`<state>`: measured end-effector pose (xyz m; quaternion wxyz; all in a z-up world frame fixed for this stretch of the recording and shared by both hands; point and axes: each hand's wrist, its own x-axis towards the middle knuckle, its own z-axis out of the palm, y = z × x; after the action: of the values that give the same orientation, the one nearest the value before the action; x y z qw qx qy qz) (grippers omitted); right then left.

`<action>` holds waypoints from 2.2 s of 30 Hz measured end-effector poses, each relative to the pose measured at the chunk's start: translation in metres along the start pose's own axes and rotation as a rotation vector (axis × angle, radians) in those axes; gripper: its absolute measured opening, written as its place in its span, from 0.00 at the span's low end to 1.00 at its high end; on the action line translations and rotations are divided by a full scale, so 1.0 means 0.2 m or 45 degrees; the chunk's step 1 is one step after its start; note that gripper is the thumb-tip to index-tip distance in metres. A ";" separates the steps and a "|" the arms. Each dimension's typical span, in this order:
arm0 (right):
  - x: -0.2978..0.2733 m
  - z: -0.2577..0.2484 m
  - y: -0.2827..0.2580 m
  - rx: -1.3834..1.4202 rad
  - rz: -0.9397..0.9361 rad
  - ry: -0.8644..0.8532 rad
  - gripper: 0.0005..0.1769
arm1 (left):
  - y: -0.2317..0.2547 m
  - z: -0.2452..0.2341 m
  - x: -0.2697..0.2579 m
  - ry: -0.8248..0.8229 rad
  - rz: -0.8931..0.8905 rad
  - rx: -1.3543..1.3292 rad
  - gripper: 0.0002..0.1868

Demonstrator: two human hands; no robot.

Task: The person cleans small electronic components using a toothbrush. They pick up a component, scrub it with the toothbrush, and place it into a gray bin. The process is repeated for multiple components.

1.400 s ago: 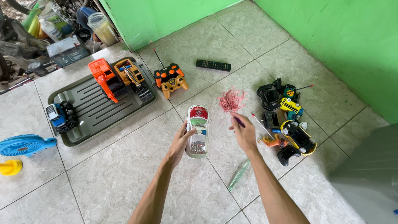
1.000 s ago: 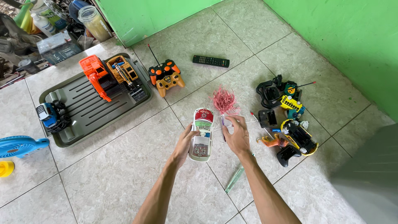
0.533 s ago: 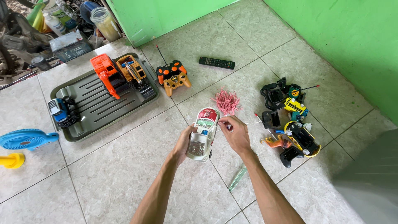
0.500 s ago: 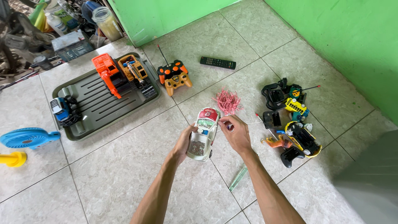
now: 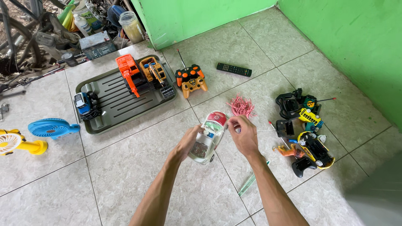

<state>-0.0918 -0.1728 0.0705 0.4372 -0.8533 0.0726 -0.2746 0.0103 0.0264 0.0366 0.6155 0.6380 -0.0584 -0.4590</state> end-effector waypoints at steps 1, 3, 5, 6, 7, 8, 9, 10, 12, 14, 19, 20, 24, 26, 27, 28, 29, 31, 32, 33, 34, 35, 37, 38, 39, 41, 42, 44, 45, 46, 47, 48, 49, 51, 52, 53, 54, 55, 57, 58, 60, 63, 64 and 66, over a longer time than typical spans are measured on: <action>0.00 0.00 0.02 -0.026 0.040 0.012 0.05 | -0.01 0.00 0.01 -0.036 0.019 0.101 0.33; 0.01 0.01 0.08 -0.072 0.123 0.036 0.06 | -0.06 0.03 0.01 -0.105 0.050 0.308 0.39; 0.00 0.02 0.15 0.058 0.341 0.151 0.07 | -0.10 0.09 0.01 -0.102 0.160 0.310 0.39; -0.01 0.02 0.19 0.120 0.449 0.211 0.08 | -0.11 0.10 0.02 -0.103 0.217 0.311 0.39; -0.01 0.01 0.23 0.247 0.539 0.215 0.11 | -0.12 0.10 0.03 -0.103 0.224 0.263 0.38; -0.02 0.01 0.27 0.375 0.628 0.218 0.14 | -0.12 0.11 0.03 -0.104 0.230 0.216 0.38; -0.01 -0.01 0.31 0.504 0.715 0.226 0.18 | -0.11 0.10 0.05 -0.108 0.239 0.172 0.37; -0.01 -0.02 0.35 0.528 0.740 0.256 0.20 | -0.10 0.10 0.06 -0.112 0.162 0.120 0.37; -0.02 -0.03 0.39 0.574 0.799 0.309 0.33 | -0.08 0.09 0.05 -0.118 0.000 0.011 0.37; -0.02 -0.05 0.38 0.459 0.796 0.314 0.35 | -0.05 0.09 0.05 -0.092 0.060 -0.029 0.38; 0.03 -0.06 0.22 0.674 1.029 0.029 0.29 | 0.05 0.08 0.04 -0.067 0.049 0.231 0.41; 0.05 -0.05 0.18 0.657 1.039 -0.089 0.28 | 0.08 0.07 0.03 -0.120 0.051 0.298 0.42; 0.04 -0.05 0.04 0.719 0.965 -0.453 0.23 | 0.14 0.03 -0.03 -0.280 0.049 0.349 0.42; 0.03 -0.04 0.01 0.657 0.939 -0.496 0.21 | 0.15 0.00 -0.06 -0.302 0.042 0.380 0.42; 0.04 -0.03 -0.01 0.626 0.922 -0.517 0.21 | 0.16 -0.02 -0.07 -0.312 0.041 0.397 0.42; 0.05 -0.02 -0.02 0.668 0.919 -0.498 0.20 | 0.17 -0.05 -0.09 -0.279 0.054 0.410 0.41; 0.05 -0.01 -0.03 0.709 0.922 -0.481 0.20 | 0.16 -0.07 -0.10 -0.248 0.063 0.419 0.40; 0.05 0.01 -0.05 0.795 0.943 -0.411 0.19 | 0.14 -0.13 -0.14 -0.186 0.117 0.427 0.39; 0.07 0.01 -0.07 0.840 0.960 -0.357 0.18 | 0.14 -0.17 -0.17 -0.156 0.162 0.426 0.39; 0.07 0.01 -0.08 0.882 0.980 -0.304 0.18 | 0.13 -0.20 -0.20 -0.127 0.205 0.421 0.38; 0.07 0.01 -0.10 0.969 0.989 -0.253 0.18 | 0.12 -0.24 -0.23 -0.073 0.177 0.264 0.38; 0.07 0.01 -0.12 1.056 0.998 -0.198 0.18 | 0.12 -0.27 -0.27 -0.022 0.146 0.108 0.37; 0.07 0.01 -0.16 1.191 1.033 -0.114 0.18 | 0.13 -0.31 -0.32 0.032 0.223 -0.225 0.36; 0.07 0.01 -0.17 1.240 1.059 -0.085 0.19 | 0.14 -0.33 -0.34 0.033 0.330 -0.401 0.35; 0.06 0.03 -0.19 1.287 1.089 -0.055 0.20 | 0.15 -0.35 -0.37 0.033 0.432 -0.580 0.35; 0.03 0.08 -0.23 1.345 1.092 -0.031 0.21 | 0.19 -0.38 -0.39 0.067 0.492 -0.636 0.35; 0.01 0.11 -0.25 1.375 1.092 -0.017 0.21 | 0.22 -0.38 -0.39 0.083 0.522 -0.663 0.35; -0.03 0.18 -0.32 1.329 1.047 -0.178 0.19 | 0.26 -0.41 -0.43 0.146 0.583 -0.649 0.32; -0.03 0.22 -0.35 1.304 1.019 -0.258 0.19 | 0.28 -0.43 -0.44 0.177 0.618 -0.640 0.31; -0.04 0.25 -0.39 1.236 1.002 -0.342 0.21 | 0.30 -0.46 -0.46 0.180 0.650 -0.619 0.30; -0.07 0.29 -0.44 1.167 0.990 -0.429 0.23 | 0.31 -0.50 -0.49 0.189 0.677 -0.601 0.29; -0.09 0.33 -0.48 1.097 0.977 -0.515 0.26 | 0.30 -0.54 -0.51 0.199 0.705 -0.582 0.28; -0.11 0.37 -0.53 1.087 0.982 -0.585 0.26 | 0.29 -0.59 -0.54 0.202 0.723 -0.556 0.28; -0.14 0.46 -0.63 1.064 0.986 -0.731 0.28 | 0.27 -0.70 -0.59 0.215 0.762 -0.503 0.27; -0.15 0.51 -0.68 1.064 0.976 -0.778 0.28 | 0.25 -0.74 -0.63 0.232 0.743 -0.477 0.28; -0.16 0.56 -0.72 1.064 0.964 -0.831 0.29 | 0.22 -0.79 -0.65 0.255 0.726 -0.451 0.28; -0.16 0.61 -0.76 1.063 0.951 -0.884 0.29 | 0.20 -0.85 -0.68 0.277 0.710 -0.426 0.29; -0.17 0.66 -0.79 1.052 0.963 -0.897 0.30 | 0.17 -0.91 -0.71 0.302 0.695 -0.419 0.29; -0.16 0.77 -0.84 1.027 0.985 -0.924 0.32 | 0.13 -1.04 -0.75 0.353 0.668 -0.405 0.30; -0.16 0.83 -0.85 1.029 1.008 -0.932 0.33 | 0.10 -1.10 -0.76 0.386 0.629 -0.380 0.30; -0.17 0.95 -0.87 1.031 1.061 -0.949 0.35 | 0.04 -1.23 -0.79 0.453 0.545 -0.334 0.30; -0.17 1.16 -0.86 0.937 1.111 -0.963 0.35 | -0.06 -1.43 -0.77 0.533 0.420 -0.230 0.30; -0.16 1.24 -0.85 0.939 1.119 -0.969 0.35 | -0.10 -1.50 -0.75 0.567 0.408 -0.189 0.30; -0.15 1.39 -0.83 0.941 1.132 -0.970 0.33 | -0.15 -1.63 -0.68 0.627 0.388 -0.106 0.31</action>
<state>0.0116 0.1347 0.0597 0.7653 -0.5746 0.1585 0.2428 0.1313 0.3588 0.0237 0.6987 0.6882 0.0164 -0.1947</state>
